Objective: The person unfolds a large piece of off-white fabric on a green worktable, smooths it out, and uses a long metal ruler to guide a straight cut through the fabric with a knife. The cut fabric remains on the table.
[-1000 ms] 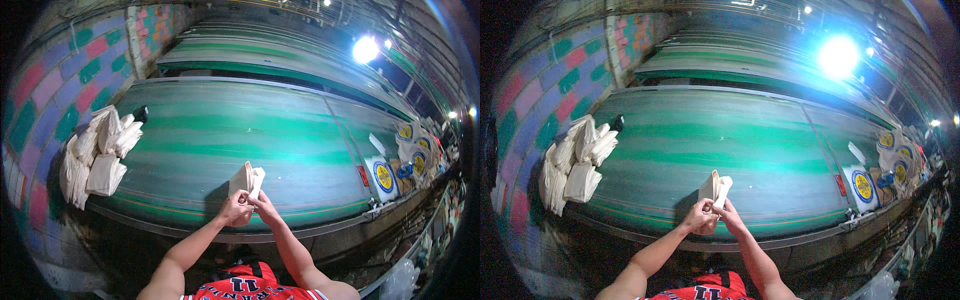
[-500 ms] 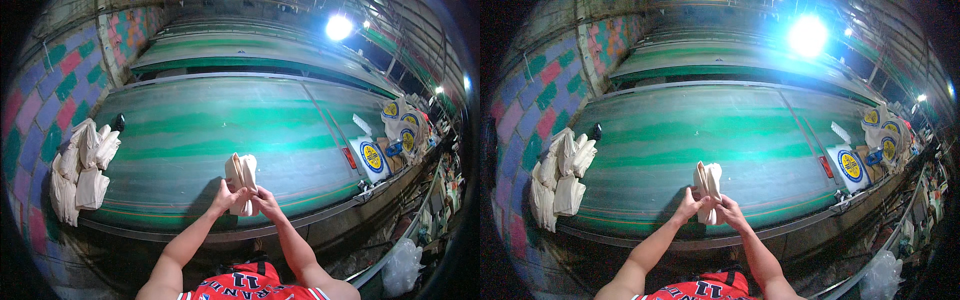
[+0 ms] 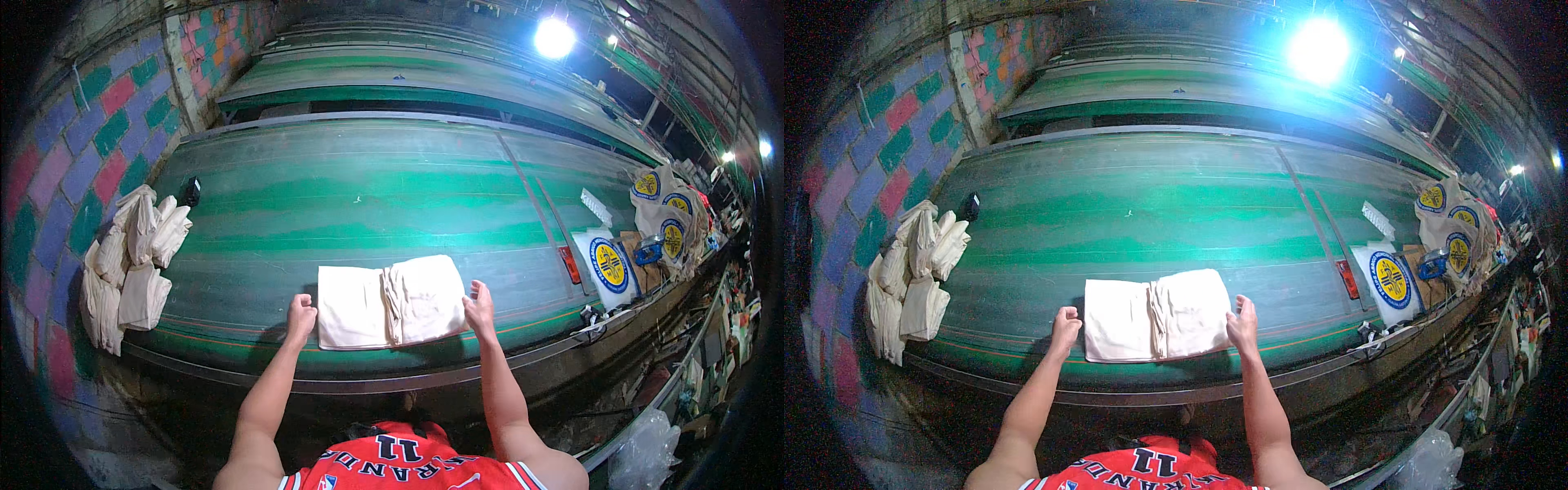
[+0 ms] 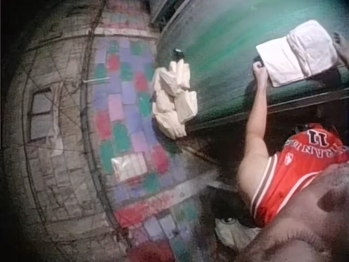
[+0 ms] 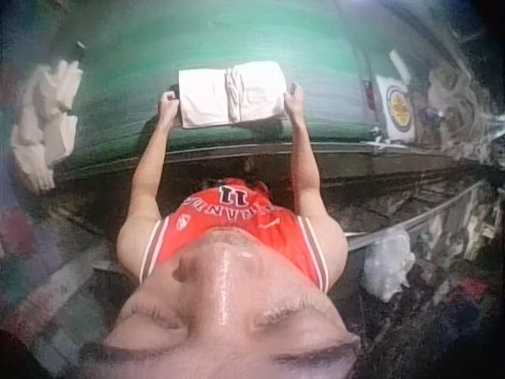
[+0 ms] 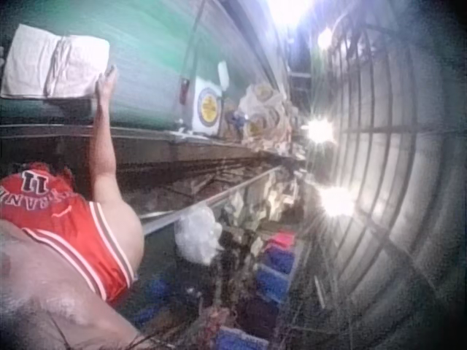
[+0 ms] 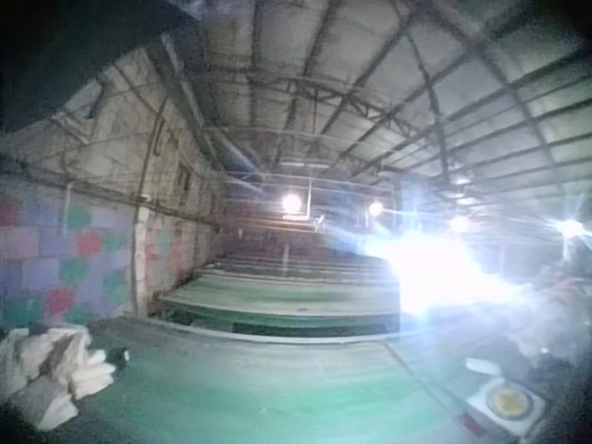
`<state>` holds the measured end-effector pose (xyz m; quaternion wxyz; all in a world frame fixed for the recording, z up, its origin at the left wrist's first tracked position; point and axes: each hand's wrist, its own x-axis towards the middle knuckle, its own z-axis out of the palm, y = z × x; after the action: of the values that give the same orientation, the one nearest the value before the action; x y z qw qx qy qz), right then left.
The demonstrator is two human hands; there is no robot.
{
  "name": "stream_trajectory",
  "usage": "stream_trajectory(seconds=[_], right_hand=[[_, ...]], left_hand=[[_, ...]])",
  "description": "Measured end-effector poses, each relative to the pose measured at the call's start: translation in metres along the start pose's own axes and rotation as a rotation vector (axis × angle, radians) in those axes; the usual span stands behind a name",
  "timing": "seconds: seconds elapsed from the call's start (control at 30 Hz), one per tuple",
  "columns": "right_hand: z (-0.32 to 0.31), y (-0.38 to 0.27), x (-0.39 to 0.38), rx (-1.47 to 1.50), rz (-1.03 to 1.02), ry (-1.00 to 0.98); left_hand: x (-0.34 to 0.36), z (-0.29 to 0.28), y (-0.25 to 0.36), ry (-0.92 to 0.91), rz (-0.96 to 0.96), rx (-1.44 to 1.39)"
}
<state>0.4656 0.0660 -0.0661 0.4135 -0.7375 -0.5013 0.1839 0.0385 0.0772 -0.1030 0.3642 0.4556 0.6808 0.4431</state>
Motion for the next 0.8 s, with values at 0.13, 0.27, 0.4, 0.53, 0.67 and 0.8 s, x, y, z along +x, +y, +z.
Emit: stream_trajectory(seconds=[0.13, 0.27, 0.4, 0.53, 0.67, 0.8], right_hand=[[0.016, 0.010, -0.004, -0.167, -0.298, -0.179], [0.071, -0.024, -0.047, -0.143, -0.416, -0.458], [0.121, -0.047, -0.075, -0.640, -0.621, -0.432], [0.113, -0.042, -0.026, -0.569, -0.332, -0.617], [0.010, -0.010, 0.049, -0.559, -0.327, -0.236], [-0.101, 0.036, 0.083, -0.823, -0.007, 0.041]], left_hand=[[-0.001, 0.029, -0.015, -0.131, 0.146, 0.291], [-0.015, 0.081, -0.009, -0.196, 0.165, 0.512], [-0.016, 0.122, 0.001, -0.134, 0.164, 0.562], [-0.011, 0.120, 0.004, -0.055, 0.150, 0.621], [-0.008, 0.101, -0.004, 0.081, 0.145, 0.748], [-0.012, 0.086, -0.028, 0.292, -0.005, 0.776]])
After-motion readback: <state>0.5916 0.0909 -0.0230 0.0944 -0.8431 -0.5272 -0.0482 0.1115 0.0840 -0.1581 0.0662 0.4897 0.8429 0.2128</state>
